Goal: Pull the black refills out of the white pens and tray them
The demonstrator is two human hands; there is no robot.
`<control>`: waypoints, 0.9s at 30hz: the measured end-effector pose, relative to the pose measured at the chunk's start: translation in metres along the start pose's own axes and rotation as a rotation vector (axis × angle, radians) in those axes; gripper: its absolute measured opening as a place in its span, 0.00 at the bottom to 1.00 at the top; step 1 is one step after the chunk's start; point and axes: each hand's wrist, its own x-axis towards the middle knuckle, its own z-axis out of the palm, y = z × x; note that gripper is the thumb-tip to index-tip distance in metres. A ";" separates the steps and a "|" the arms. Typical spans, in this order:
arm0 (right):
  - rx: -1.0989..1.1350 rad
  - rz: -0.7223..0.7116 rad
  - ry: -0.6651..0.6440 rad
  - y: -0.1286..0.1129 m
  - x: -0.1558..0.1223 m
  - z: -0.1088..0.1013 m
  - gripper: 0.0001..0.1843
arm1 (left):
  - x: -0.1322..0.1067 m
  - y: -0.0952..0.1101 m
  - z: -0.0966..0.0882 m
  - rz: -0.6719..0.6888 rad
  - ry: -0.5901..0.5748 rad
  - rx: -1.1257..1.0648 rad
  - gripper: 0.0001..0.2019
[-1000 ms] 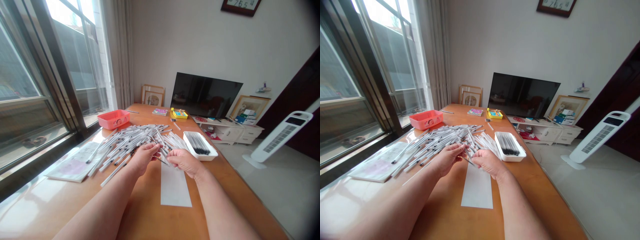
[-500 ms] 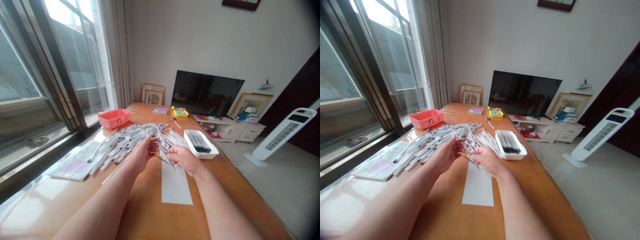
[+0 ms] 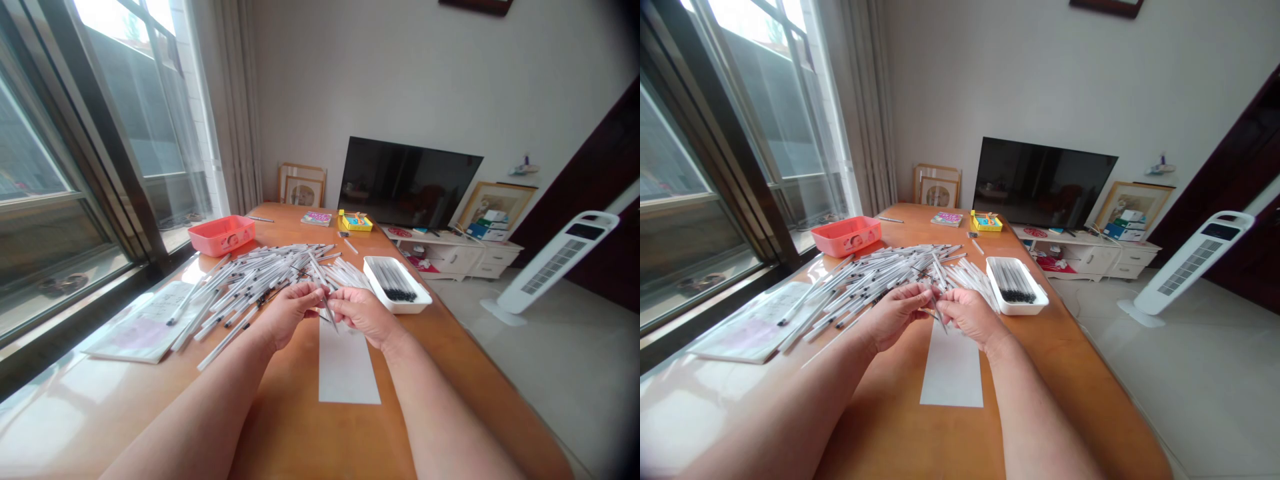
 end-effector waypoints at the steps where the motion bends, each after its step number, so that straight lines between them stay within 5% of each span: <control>1: -0.002 0.000 0.022 0.000 0.000 -0.002 0.14 | 0.001 0.000 -0.001 0.013 0.007 -0.020 0.13; 10: -0.171 0.025 0.366 0.016 0.010 -0.025 0.09 | 0.008 0.007 -0.014 0.047 0.207 -0.124 0.16; 17: -0.598 -0.111 0.378 0.038 0.024 -0.014 0.12 | 0.014 0.003 -0.029 0.066 0.336 -0.168 0.15; 27: -0.932 -0.311 0.508 0.028 0.021 -0.002 0.14 | 0.021 0.000 -0.037 -0.010 0.431 -0.163 0.15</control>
